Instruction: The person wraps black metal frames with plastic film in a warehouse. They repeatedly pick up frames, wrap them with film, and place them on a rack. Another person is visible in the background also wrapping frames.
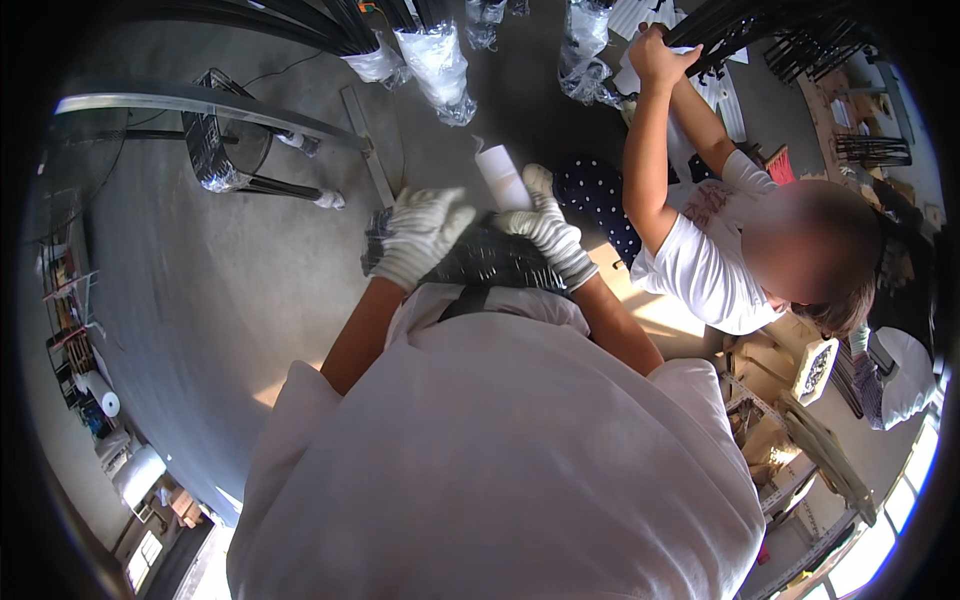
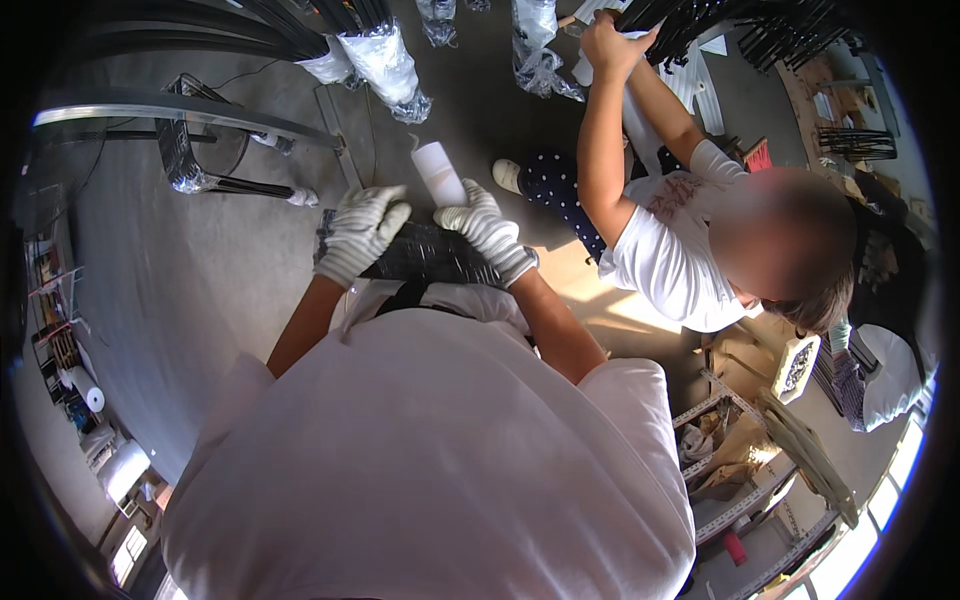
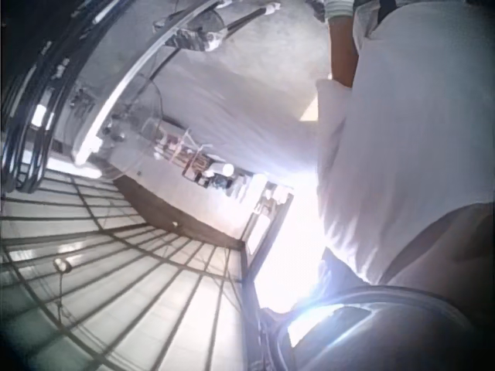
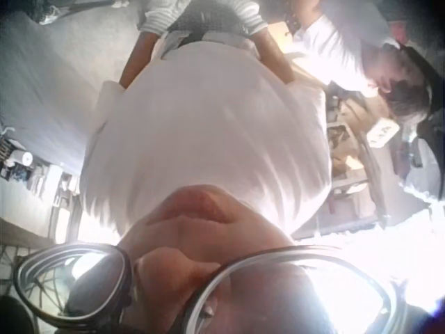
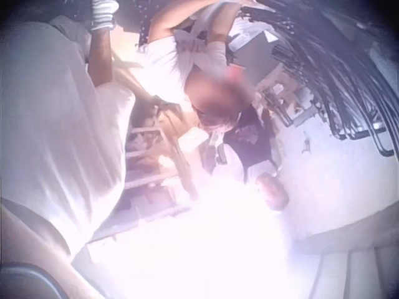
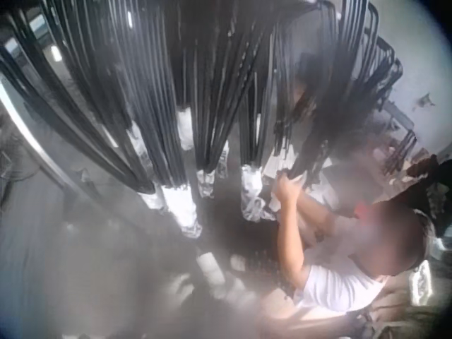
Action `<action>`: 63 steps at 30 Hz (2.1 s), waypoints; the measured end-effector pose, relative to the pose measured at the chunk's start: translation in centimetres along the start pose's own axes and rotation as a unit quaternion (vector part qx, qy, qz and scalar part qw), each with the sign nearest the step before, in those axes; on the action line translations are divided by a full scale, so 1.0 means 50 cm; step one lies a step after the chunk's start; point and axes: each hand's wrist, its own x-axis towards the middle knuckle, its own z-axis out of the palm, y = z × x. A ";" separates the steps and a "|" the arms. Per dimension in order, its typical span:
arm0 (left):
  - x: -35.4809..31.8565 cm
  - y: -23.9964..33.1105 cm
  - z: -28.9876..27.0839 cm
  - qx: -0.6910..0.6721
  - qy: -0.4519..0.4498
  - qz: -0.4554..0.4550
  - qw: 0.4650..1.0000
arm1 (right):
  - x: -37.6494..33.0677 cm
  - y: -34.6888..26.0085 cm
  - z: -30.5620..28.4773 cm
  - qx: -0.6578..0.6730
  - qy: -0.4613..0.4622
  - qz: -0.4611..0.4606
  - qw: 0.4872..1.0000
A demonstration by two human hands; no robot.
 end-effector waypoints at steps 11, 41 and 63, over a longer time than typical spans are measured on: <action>-0.158 -0.129 0.036 -0.782 0.153 -0.383 0.467 | -0.095 -0.072 -0.038 -0.442 -0.213 -0.062 0.869; -0.680 -0.529 -0.487 -0.891 0.111 0.195 0.394 | -0.175 -0.203 0.843 -0.199 -0.178 -0.128 0.955; -0.440 -1.095 -0.832 -0.895 0.213 -0.043 0.390 | 0.229 -0.101 1.294 -0.075 -0.057 -0.003 0.996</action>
